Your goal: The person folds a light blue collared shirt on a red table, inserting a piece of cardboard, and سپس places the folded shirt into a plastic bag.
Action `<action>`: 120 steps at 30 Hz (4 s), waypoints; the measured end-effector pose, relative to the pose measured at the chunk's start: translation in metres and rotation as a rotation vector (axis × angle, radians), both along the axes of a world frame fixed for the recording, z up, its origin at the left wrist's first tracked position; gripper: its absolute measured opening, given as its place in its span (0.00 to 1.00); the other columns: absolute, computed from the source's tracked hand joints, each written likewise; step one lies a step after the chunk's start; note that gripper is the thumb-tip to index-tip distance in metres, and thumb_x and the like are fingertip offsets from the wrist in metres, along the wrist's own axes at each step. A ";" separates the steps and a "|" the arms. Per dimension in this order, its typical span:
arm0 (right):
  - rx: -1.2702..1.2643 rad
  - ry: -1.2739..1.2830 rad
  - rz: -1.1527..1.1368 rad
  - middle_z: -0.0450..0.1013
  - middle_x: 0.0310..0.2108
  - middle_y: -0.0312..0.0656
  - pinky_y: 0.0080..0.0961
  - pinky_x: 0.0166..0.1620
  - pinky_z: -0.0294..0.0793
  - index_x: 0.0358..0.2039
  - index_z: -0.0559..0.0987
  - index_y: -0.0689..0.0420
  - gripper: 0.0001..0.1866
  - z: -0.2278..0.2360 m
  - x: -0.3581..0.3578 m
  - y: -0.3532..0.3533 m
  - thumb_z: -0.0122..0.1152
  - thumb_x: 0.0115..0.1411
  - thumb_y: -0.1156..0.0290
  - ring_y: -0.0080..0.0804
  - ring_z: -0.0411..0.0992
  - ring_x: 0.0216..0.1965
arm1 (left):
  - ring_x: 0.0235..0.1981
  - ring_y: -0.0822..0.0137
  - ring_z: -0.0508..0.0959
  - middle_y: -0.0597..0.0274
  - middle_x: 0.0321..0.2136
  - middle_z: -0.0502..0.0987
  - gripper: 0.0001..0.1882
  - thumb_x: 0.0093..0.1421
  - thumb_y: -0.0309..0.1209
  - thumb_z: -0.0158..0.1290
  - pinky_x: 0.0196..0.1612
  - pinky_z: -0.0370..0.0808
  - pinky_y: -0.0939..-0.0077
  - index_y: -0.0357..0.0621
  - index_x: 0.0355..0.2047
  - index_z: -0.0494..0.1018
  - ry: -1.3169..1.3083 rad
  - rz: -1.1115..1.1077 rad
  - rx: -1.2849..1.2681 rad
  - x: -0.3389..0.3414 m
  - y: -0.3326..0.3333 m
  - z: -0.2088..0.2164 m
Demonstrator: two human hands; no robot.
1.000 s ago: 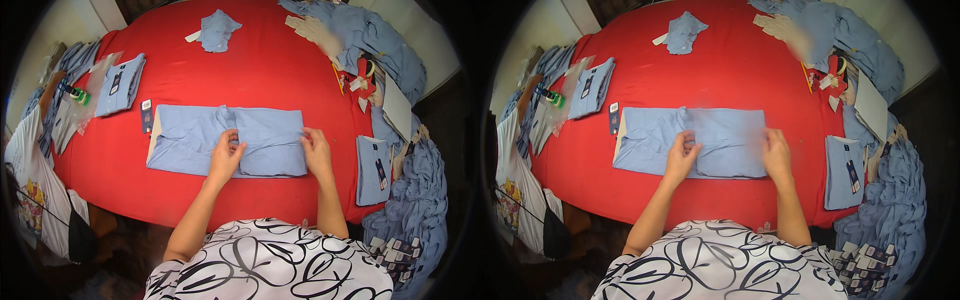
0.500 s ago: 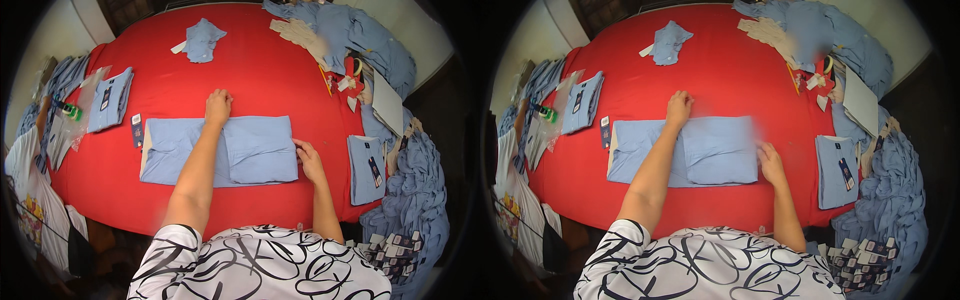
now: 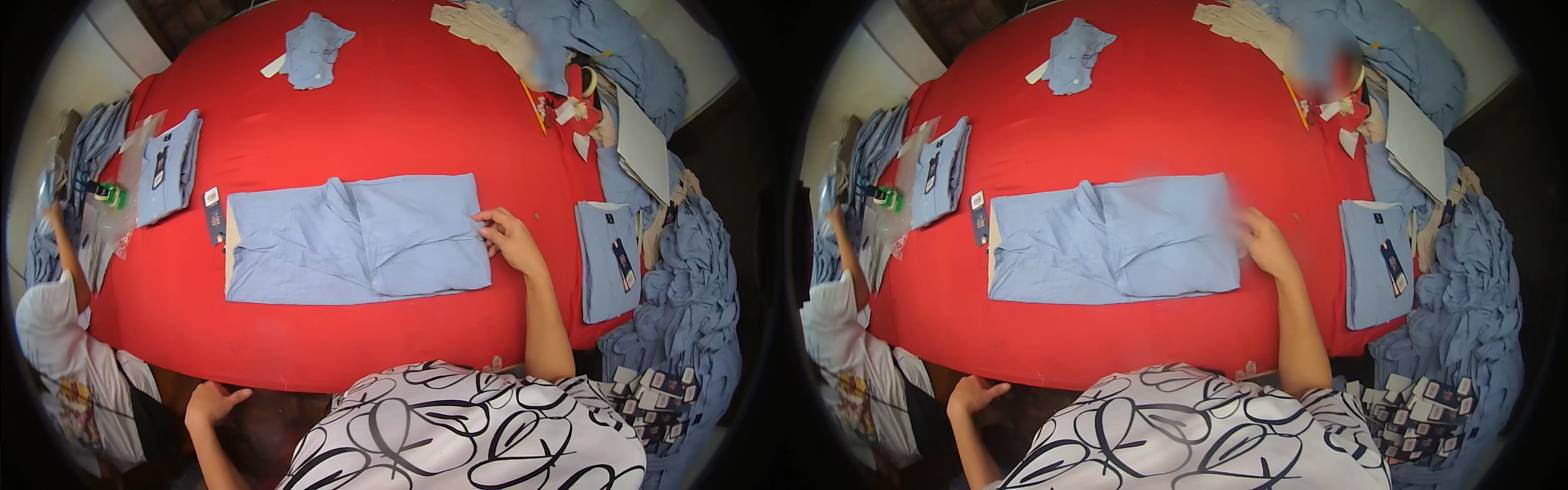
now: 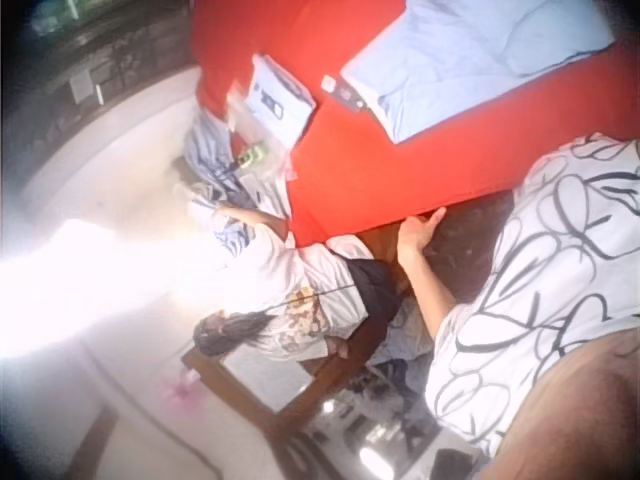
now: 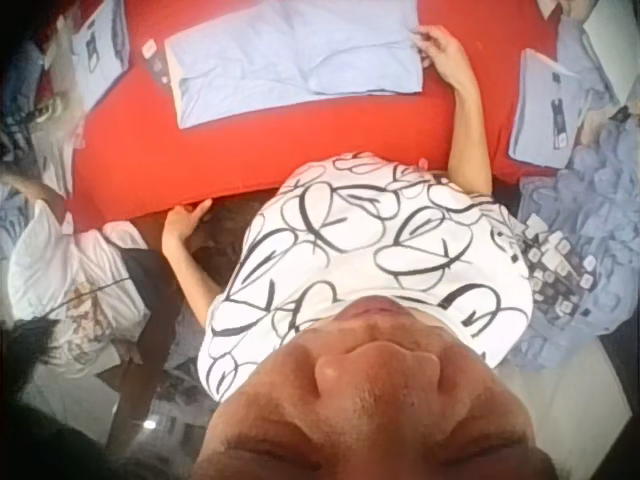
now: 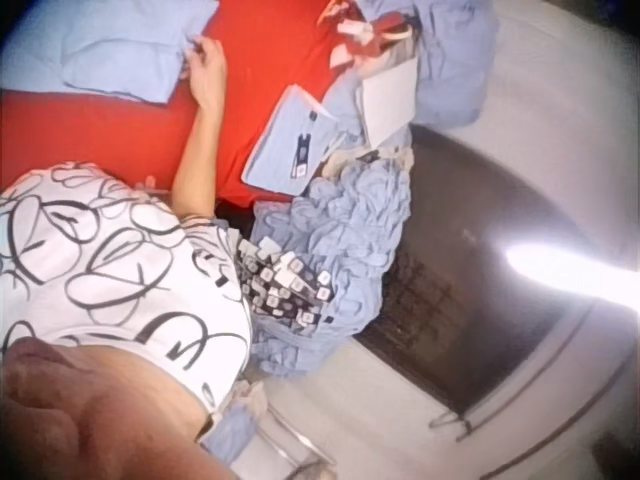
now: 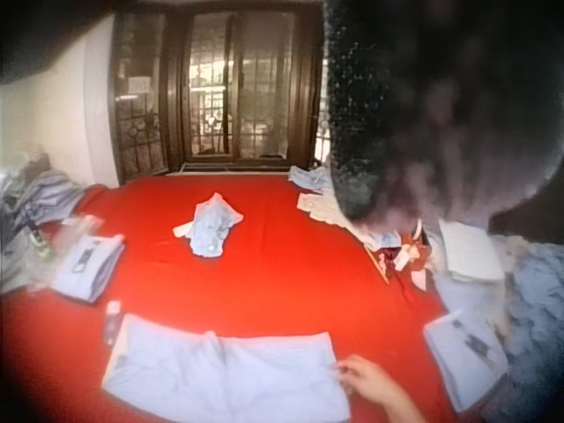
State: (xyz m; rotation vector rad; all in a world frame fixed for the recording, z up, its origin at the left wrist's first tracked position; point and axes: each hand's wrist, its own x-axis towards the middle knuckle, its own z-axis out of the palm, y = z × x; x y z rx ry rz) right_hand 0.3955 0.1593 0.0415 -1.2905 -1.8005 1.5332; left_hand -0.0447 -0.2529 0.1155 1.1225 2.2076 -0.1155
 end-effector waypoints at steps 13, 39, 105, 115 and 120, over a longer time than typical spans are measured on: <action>0.593 0.156 -0.248 0.72 0.37 0.40 0.24 0.42 0.75 0.29 0.75 0.62 0.08 -0.006 -0.020 -0.013 0.66 0.51 0.83 0.28 0.73 0.38 | 0.51 0.51 0.73 0.51 0.46 0.78 0.17 0.63 0.38 0.53 0.57 0.67 0.56 0.42 0.48 0.77 -0.219 -0.491 1.188 0.200 0.399 -0.052; 0.073 0.058 -0.119 0.76 0.34 0.39 0.17 0.34 0.73 0.37 0.77 0.64 0.04 -0.025 0.014 0.008 0.55 0.62 0.80 0.20 0.72 0.30 | 0.36 0.56 0.71 0.58 0.32 0.71 0.11 0.53 0.25 0.55 0.42 0.68 0.62 0.41 0.38 0.75 -0.175 -0.730 1.248 0.270 0.339 -0.068; -0.589 0.420 -0.343 0.72 0.52 0.53 0.37 0.51 0.78 0.56 0.68 0.72 0.24 0.004 -0.013 -0.040 0.54 0.68 0.64 0.40 0.75 0.50 | 0.62 0.46 0.63 0.51 0.58 0.66 0.36 0.46 0.29 0.66 0.64 0.59 0.44 0.46 0.58 0.68 0.133 -0.405 1.145 0.172 0.206 -0.108; -0.209 0.288 0.072 0.68 0.59 0.51 0.37 0.59 0.69 0.62 0.65 0.65 0.30 0.046 -0.036 -0.070 0.57 0.64 0.64 0.44 0.69 0.57 | 0.62 0.49 0.64 0.45 0.62 0.63 0.35 0.62 0.44 0.57 0.64 0.62 0.58 0.36 0.63 0.62 -0.775 -0.048 1.127 0.239 0.240 -0.047; 0.400 -0.025 0.456 0.57 0.67 0.55 0.40 0.65 0.59 0.62 0.69 0.62 0.31 0.084 -0.101 -0.110 0.57 0.64 0.56 0.49 0.60 0.64 | 0.38 0.62 0.81 0.52 0.42 0.80 0.29 0.62 0.42 0.58 0.42 0.79 0.70 0.31 0.56 0.68 -1.056 0.364 0.779 0.160 0.251 -0.013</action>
